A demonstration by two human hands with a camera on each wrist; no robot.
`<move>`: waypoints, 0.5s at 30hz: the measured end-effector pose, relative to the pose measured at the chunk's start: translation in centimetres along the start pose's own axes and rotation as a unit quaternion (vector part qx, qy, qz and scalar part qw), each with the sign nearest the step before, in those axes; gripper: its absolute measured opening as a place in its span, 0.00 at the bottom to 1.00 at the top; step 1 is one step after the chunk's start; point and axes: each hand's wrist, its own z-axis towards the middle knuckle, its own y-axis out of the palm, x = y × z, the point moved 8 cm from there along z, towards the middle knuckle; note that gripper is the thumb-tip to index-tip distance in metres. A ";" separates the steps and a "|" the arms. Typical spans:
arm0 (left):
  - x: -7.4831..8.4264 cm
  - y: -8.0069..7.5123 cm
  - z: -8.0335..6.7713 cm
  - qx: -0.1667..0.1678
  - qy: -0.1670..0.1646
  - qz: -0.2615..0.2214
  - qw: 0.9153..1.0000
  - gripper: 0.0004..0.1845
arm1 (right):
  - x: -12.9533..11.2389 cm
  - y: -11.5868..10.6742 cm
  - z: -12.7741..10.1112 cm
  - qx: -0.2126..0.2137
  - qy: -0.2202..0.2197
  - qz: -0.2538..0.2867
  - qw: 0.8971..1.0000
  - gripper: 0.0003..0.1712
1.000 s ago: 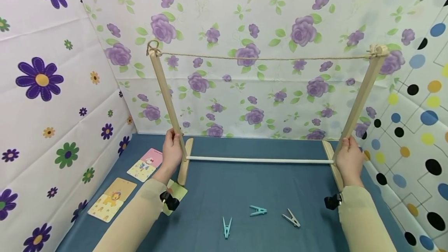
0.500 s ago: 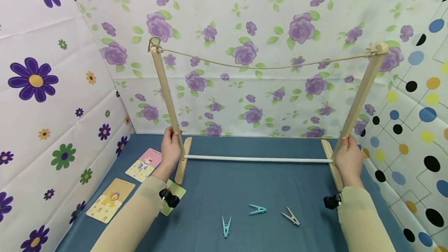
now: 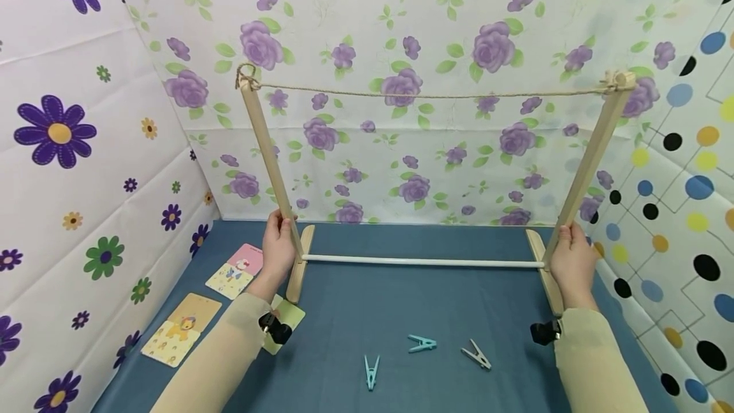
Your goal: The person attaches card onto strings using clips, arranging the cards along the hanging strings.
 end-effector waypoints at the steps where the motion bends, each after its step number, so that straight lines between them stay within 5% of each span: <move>1: 0.0 0.0 0.0 -0.004 0.001 0.000 1.000 0.20 | 0.0 0.0 0.0 -0.003 -0.001 -0.001 1.000 0.35; 15: -0.6 -1.6 -1.3 -0.077 0.015 0.026 0.997 0.25 | -0.1 -0.1 -1.4 -0.026 -0.028 0.006 0.999 0.37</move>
